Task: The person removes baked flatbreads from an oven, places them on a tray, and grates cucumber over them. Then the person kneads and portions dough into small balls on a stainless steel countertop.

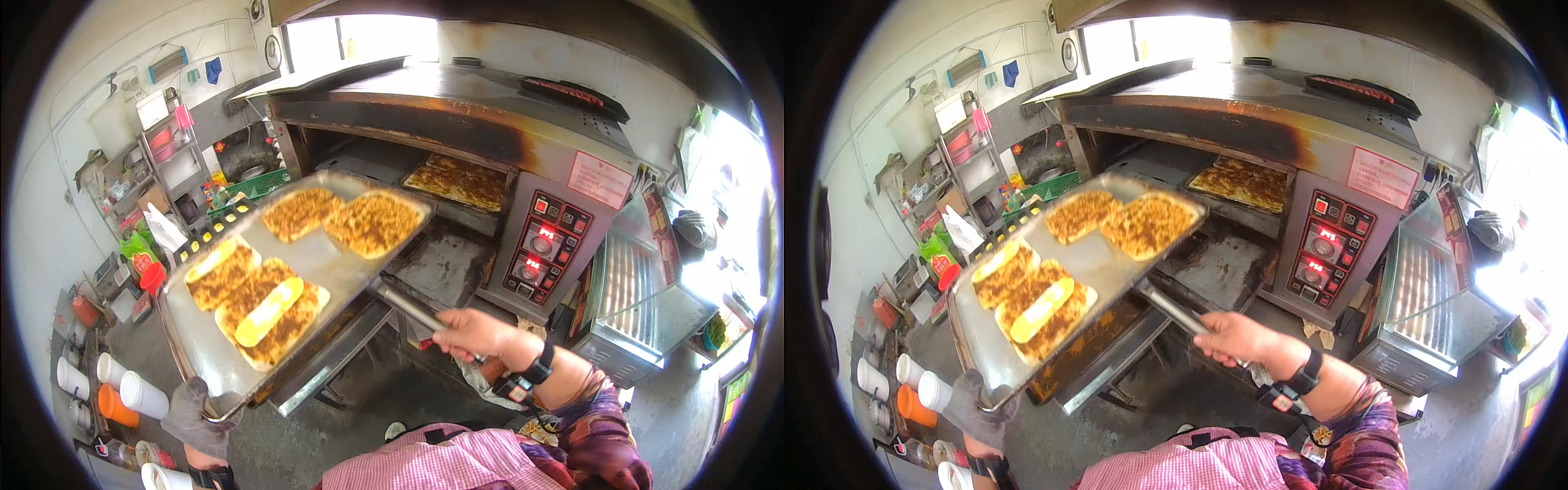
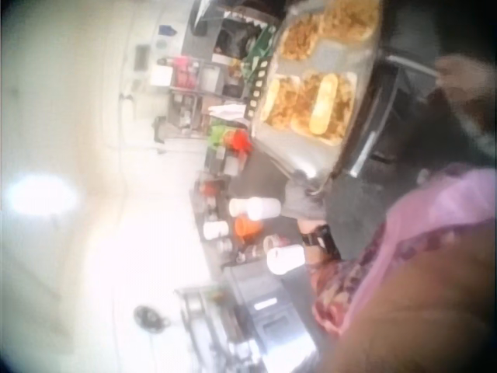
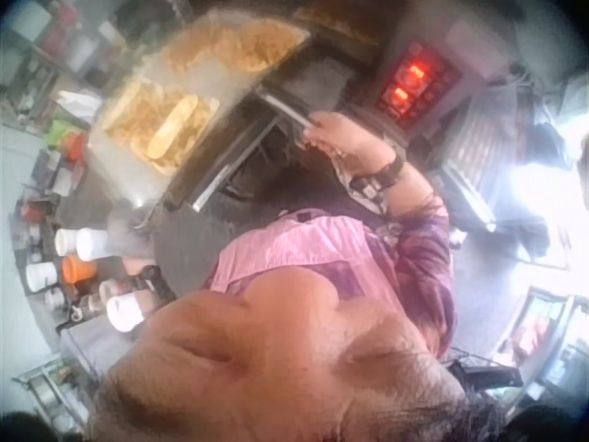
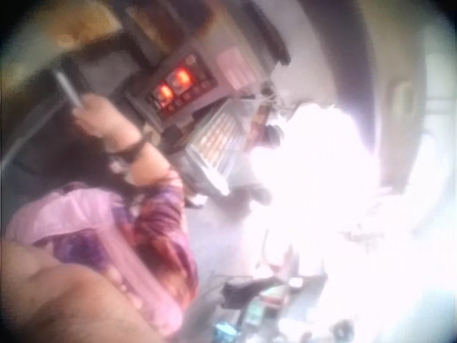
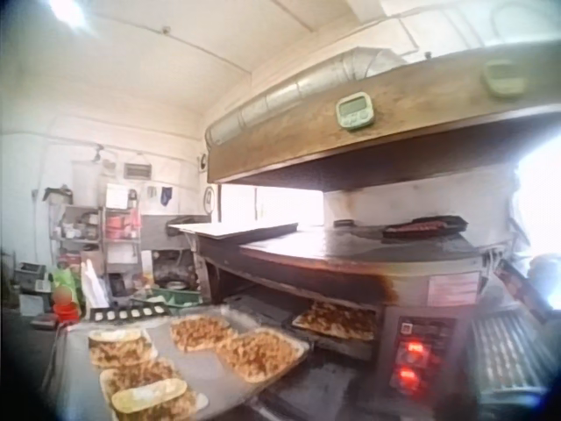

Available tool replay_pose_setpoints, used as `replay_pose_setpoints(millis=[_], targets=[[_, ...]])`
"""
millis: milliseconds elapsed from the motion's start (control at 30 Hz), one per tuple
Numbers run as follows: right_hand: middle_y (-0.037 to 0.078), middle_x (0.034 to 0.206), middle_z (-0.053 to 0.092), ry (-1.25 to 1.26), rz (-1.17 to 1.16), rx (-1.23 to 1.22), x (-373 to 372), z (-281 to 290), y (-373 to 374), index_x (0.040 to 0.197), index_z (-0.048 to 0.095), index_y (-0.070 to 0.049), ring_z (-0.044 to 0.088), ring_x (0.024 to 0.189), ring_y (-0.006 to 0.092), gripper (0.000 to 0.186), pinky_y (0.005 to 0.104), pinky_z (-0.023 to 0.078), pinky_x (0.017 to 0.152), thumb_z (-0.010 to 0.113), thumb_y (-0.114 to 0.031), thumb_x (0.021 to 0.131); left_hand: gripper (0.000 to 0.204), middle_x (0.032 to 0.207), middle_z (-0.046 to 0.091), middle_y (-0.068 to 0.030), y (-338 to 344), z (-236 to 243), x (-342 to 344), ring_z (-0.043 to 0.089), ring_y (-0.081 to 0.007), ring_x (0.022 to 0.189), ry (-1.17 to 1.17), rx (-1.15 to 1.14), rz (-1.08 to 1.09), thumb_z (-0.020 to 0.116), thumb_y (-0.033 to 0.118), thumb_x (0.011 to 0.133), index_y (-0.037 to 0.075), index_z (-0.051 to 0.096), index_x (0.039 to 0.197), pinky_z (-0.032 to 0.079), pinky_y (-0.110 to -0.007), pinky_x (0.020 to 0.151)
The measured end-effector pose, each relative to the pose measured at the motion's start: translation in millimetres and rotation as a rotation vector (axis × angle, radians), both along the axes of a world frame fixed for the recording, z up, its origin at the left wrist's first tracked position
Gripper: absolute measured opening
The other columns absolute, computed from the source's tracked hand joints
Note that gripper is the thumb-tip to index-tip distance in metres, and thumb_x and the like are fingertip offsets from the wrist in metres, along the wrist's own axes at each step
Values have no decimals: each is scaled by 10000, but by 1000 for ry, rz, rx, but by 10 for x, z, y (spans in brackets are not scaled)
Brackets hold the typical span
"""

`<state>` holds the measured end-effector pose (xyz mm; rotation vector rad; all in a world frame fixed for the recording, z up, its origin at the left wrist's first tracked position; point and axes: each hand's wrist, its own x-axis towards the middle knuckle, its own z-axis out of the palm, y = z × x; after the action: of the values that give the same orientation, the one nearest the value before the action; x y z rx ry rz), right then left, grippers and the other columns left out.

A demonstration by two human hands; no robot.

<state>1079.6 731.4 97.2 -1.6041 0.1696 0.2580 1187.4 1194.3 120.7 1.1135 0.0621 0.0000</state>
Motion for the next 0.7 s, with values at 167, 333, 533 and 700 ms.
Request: replay_pose_setpoints(millis=[167, 333, 533, 700], targets=[[-10, 679, 542, -121, -35, -88, -288, 761, -212, 965, 544, -24, 475, 471, 35, 162, 199, 401, 403, 565, -184, 946, 263, 986, 588, -111, -304, 554, -134, 607, -271, 845, -56, -150, -33, 641, 170, 866, 35, 540, 1068, 542, -422, 695], [15, 626, 522, -225, -228, -161, -233, 1334, -385, 816, 517, -29, 455, 439, 69, 200, 222, 394, 397, 567, -187, 928, 292, 982, 597, -124, -969, 1187, 25, 612, -281, 837, -133, -264, -186, 650, 180, 863, 18, 535, 1077, 543, -430, 698], [26, 661, 525, -231, -351, -142, -8, 1619, -605, 808, 514, -43, 463, 463, 81, 190, 236, 397, 394, 557, -187, 923, 358, 985, 575, -156, -2108, 1705, 456, 603, -300, 841, -281, -251, -388, 667, 223, 862, 21, 513, 1116, 554, -445, 674], [29, 679, 535, -194, -477, -256, 86, 1599, -682, 838, 522, -41, 474, 471, 89, 200, 244, 423, 409, 561, -218, 924, 322, 983, 590, -110, -3019, 1811, 989, 577, -237, 830, -420, -201, -582, 663, 245, 873, 32, 546, 1084, 527, -382, 749]])
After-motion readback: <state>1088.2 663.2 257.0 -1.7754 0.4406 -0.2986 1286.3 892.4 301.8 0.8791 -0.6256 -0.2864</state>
